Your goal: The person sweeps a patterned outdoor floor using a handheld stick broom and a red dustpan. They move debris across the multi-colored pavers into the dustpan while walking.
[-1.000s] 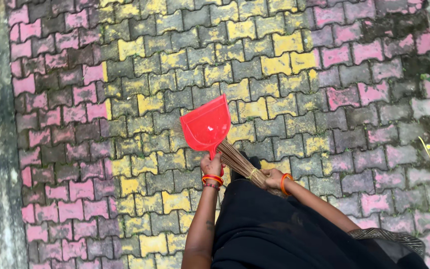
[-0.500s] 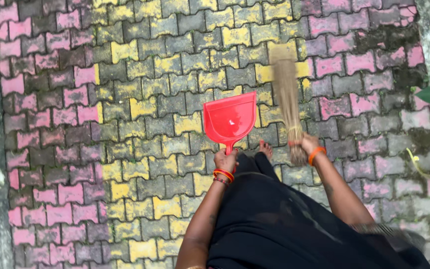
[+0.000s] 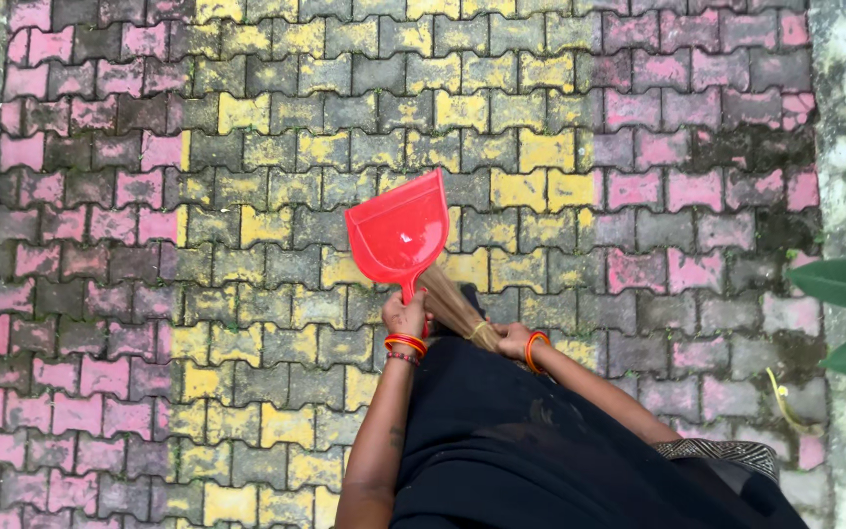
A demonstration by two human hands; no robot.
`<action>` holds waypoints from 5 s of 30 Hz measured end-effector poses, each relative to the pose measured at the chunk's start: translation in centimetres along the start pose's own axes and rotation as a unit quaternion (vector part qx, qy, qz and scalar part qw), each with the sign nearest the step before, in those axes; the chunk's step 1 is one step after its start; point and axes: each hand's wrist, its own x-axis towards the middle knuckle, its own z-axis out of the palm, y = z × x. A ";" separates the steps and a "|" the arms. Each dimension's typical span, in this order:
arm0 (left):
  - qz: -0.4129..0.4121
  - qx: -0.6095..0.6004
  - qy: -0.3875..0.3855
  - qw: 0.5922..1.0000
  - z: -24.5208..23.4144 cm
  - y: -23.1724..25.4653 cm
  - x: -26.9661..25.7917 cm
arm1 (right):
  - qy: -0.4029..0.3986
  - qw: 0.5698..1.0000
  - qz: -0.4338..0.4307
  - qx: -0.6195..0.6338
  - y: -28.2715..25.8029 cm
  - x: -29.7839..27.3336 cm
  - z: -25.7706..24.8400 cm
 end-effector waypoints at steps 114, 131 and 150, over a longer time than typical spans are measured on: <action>-0.020 0.016 -0.120 0.992 23.2 39.2 50.9 | 0.194 0.919 0.018 0.344 -36.1 36.8 -46.3; -0.029 0.039 -0.069 0.996 21.0 49.5 65.2 | 0.014 0.996 0.083 -0.004 -51.9 45.0 -37.8; -0.001 0.031 -0.120 0.992 23.8 50.3 70.2 | 0.270 0.903 0.146 0.299 -50.7 49.9 -55.0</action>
